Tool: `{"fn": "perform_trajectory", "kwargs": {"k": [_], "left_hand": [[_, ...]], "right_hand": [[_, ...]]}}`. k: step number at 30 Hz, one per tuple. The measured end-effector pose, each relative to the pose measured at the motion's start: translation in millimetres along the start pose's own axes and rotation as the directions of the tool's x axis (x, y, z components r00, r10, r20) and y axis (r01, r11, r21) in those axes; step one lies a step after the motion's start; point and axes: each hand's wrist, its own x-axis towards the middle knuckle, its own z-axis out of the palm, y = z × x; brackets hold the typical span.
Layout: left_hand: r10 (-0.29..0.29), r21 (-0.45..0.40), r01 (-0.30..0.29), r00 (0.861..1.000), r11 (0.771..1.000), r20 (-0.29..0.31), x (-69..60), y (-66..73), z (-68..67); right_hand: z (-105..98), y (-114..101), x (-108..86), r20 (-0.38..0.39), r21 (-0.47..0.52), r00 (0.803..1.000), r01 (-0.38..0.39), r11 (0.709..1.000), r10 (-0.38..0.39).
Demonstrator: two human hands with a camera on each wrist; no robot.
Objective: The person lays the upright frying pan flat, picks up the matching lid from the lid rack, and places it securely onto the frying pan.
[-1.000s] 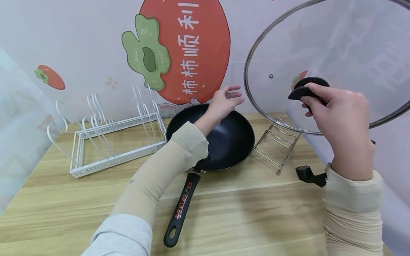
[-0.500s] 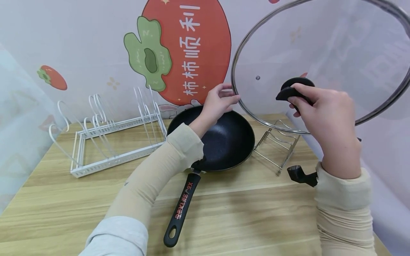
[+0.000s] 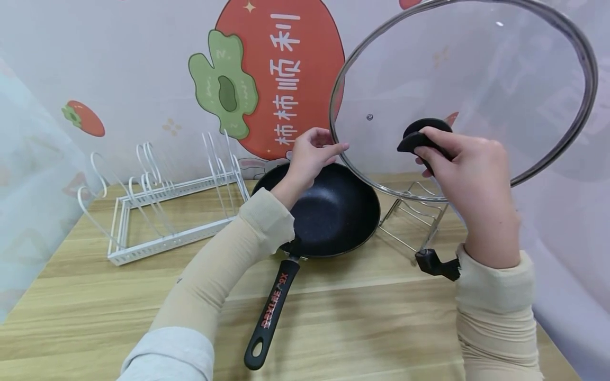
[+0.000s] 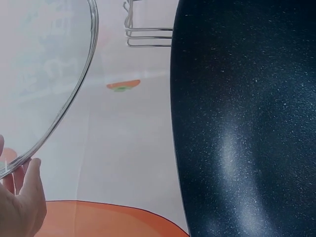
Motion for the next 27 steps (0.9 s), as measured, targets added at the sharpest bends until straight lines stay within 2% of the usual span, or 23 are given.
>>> {"fn": "perform_trajectory", "kwargs": {"k": [10, 15, 21, 27], "left_hand": [[0.004, -0.024, -0.005, 1.000, 1.000, -0.010, -3.7, -1.0, -9.4], [0.049, -0.010, -0.049, 0.999, 0.999, -0.021, -6.3, 0.9, -13.6], [0.128, 0.008, -0.127, 0.990, 0.992, -0.059, -10.4, 4.6, -18.0], [0.136, -0.011, -0.138, 0.987, 0.990, -0.083, -13.4, 3.7, -24.2]], "right_hand": [[6.7, -1.2, -0.1, 0.031, 0.145, 0.999, -0.049, 0.988, 0.045], [10.6, -2.8, 0.4, 0.026, 0.178, 0.998, -0.059, 0.982, 0.055], [16.8, -6.1, 0.4, 0.000, 0.247, 0.998, -0.064, 0.967, 0.066], [23.1, -8.2, 1.0, -0.011, 0.295, 0.999, -0.043, 0.955, 0.049]]}}
